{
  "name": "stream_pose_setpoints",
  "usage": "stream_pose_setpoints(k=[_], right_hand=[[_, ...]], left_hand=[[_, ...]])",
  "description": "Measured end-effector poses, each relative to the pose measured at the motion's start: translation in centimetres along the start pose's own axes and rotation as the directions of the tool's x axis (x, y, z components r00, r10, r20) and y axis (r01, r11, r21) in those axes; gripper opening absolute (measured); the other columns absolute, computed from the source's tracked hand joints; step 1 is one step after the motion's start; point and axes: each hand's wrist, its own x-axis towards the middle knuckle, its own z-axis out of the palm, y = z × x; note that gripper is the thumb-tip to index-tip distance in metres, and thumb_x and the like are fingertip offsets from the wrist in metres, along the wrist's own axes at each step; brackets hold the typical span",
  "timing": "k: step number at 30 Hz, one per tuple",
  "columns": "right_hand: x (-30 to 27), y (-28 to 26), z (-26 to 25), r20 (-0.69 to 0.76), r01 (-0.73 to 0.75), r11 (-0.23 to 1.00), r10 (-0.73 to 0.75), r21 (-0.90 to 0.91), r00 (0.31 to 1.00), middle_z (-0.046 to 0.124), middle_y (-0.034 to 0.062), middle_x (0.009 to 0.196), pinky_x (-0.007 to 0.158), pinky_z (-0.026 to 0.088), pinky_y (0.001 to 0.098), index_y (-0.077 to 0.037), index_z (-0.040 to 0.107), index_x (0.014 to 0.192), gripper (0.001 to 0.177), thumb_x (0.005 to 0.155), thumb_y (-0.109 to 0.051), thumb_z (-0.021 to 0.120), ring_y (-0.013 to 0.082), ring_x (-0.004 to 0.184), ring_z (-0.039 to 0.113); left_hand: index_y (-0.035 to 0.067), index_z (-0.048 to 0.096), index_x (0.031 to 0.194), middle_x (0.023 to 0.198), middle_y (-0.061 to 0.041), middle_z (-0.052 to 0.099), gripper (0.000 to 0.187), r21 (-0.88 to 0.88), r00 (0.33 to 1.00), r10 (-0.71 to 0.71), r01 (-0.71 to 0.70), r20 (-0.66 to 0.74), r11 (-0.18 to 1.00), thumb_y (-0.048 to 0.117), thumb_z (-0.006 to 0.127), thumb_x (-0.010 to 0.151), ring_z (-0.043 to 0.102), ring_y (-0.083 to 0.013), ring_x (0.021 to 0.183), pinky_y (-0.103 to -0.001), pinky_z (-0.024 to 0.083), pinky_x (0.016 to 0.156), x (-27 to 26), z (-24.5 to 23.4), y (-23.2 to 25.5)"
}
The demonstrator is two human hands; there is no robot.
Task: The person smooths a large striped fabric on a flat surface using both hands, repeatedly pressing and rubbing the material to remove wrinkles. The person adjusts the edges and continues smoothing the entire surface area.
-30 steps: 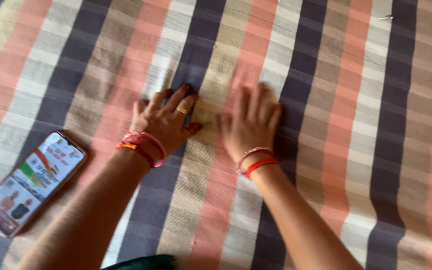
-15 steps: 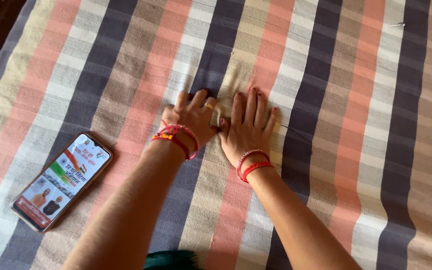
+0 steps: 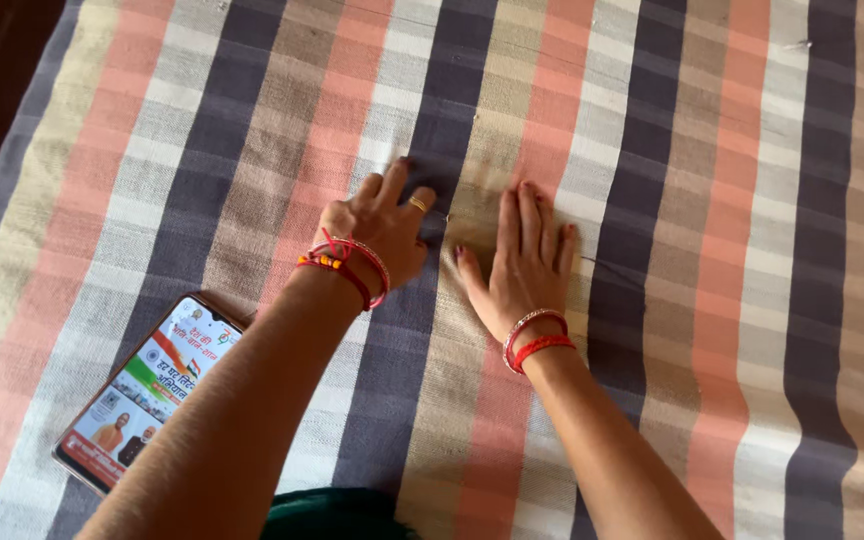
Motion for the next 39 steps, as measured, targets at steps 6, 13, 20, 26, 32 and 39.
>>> stream_pose_setpoints(k=[6,13,20,26,32,39], right_hand=[[-0.5,-4.4,-0.6,0.014,-0.104,0.991,0.105,-0.085,0.994,0.016,0.0145,0.167,0.11,0.009,0.0763,-0.027,0.03,0.158,0.075,0.094,-0.063,0.048,0.0384,0.151,0.013],[-0.3,-6.8,-0.7,0.044,0.182,0.957,-0.197,0.226,0.979,0.031,0.0059,0.169,0.125,0.023,0.063,-0.027,0.046,0.15,0.061,0.096,-0.049,0.062,0.0341,0.157,0.026],[5.5,-3.1,-0.2,0.017,-0.091,0.994,0.091,0.051,0.996,0.014,0.0226,0.165,0.115,0.01,0.0681,-0.009,0.027,0.158,0.084,0.096,-0.061,0.053,0.0422,0.151,0.008],[4.7,-8.8,0.6,0.125,0.138,0.99,-0.134,-0.026,0.983,0.015,0.0115,0.166,0.113,0.007,0.0716,-0.024,0.028,0.158,0.071,0.098,-0.055,0.045,0.038,0.15,0.009],[5.8,-7.7,0.2,0.084,0.271,0.93,-0.299,0.248,0.951,0.028,0.0013,0.173,0.137,0.019,0.056,-0.034,0.05,0.142,0.053,0.093,-0.052,0.06,0.0246,0.162,0.025],[8.4,-3.3,-1.1,0.078,-0.01,0.999,0.007,0.043,0.997,0.018,0.0147,0.165,0.112,0.01,0.0717,-0.023,0.038,0.154,0.067,0.097,-0.052,0.056,0.0448,0.15,0.014]], left_hand=[[0.026,0.051,0.143,0.158,0.002,0.032,0.063,-0.017,0.989,0.063,-0.066,-0.133,0.998,0.039,0.07,0.084,0.04,-0.0326,0.138,-0.048,0.053,0.096,-0.2,0.7,-4.7],[0.029,0.059,0.138,0.14,-0.002,0.05,0.055,0.043,0.977,0.043,-0.035,-0.207,0.998,0.04,0.071,0.085,0.049,-0.0263,0.135,-0.053,0.049,0.104,-0.2,1.1,-8.4],[0.017,0.042,0.151,0.162,-0.01,0.029,0.079,0.057,0.964,0.066,-0.053,-0.256,0.997,0.052,0.065,0.084,0.028,-0.0356,0.145,-0.067,0.034,0.103,2.6,1.7,-9.8],[0.023,0.034,0.153,0.166,-0.006,0.02,0.072,0.043,0.99,0.024,-0.018,-0.139,0.999,0.053,0.058,0.093,0.018,-0.0283,0.15,-0.071,0.026,0.111,1.8,1.5,-10.8],[0.029,0.033,0.155,0.161,0.002,0.026,0.073,0.035,0.989,-0.095,0.092,0.113,0.995,0.05,0.064,0.092,0.024,-0.0199,0.152,-0.069,0.031,0.114,2.4,-2.5,-9.5],[0.029,0.038,0.153,0.164,0.001,0.024,0.076,-0.047,0.996,-0.068,0.071,0.063,0.996,0.04,0.074,0.088,0.021,-0.0235,0.154,-0.048,0.038,0.118,3.6,-1.3,-10.1]])
